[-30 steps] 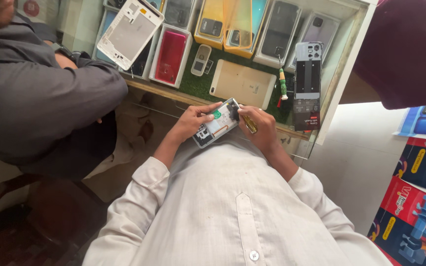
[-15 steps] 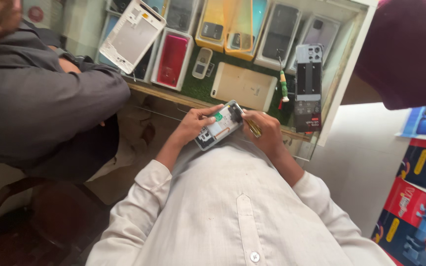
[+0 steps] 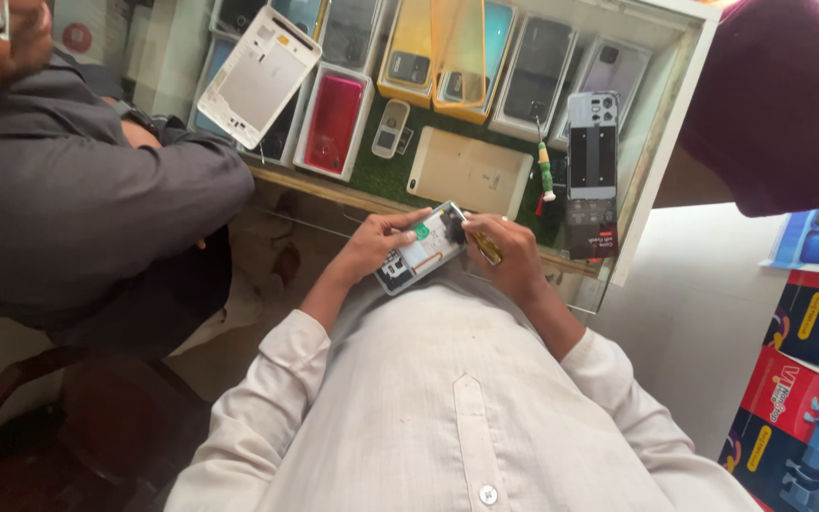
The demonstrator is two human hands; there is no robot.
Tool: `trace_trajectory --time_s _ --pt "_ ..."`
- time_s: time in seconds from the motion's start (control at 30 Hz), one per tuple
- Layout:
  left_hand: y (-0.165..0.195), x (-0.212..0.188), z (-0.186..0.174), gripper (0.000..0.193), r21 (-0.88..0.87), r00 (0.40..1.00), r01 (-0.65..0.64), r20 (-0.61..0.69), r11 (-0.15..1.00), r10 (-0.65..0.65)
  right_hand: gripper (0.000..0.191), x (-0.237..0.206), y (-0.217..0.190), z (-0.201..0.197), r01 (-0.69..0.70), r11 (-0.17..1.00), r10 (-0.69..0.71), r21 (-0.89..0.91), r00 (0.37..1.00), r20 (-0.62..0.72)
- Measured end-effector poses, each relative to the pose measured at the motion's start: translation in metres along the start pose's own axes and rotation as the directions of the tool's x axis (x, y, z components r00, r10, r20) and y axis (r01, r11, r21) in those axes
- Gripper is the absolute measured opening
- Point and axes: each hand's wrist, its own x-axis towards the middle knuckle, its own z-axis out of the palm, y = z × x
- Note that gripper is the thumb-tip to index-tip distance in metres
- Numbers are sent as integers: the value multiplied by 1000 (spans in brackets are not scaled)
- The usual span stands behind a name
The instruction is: The person uses a screwdriver to remove screws from the back of a disassembled smartphone, then uses a prying tool to separate the back cover. The person repeatedly opens and closes the back cover while inspecting the internal components.
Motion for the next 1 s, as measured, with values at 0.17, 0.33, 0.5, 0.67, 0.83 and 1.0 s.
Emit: trace_trajectory --time_s 0.17,0.33,0.5,0.67,0.83,1.0 --pt "-2 -2 -2 50 -3 1000 -15 -3 1000 15 22 -2 2 9 -34 996 42 84 994 -101" --pt "-4 -3 1 51 -49 999 12 -35 999 -14 19 -11 22 12 -337 815 479 472 849 -222" --pt "-7 -10 -4 49 -275 999 12 -37 961 -23 13 -20 41 -3 -109 405 624 908 758 -187" --pt "-5 -19 -8 38 -738 937 227 344 636 65 31 -15 33 -21 -188 184 701 965 714 5" --pt "2 -18 4 33 -851 765 461 526 253 372 24 1 9 -23 -463 323 703 825 702 118" --pt "16 -22 10 33 -839 781 498 543 219 307 29 29 -7 -21 -465 385 606 797 779 162"
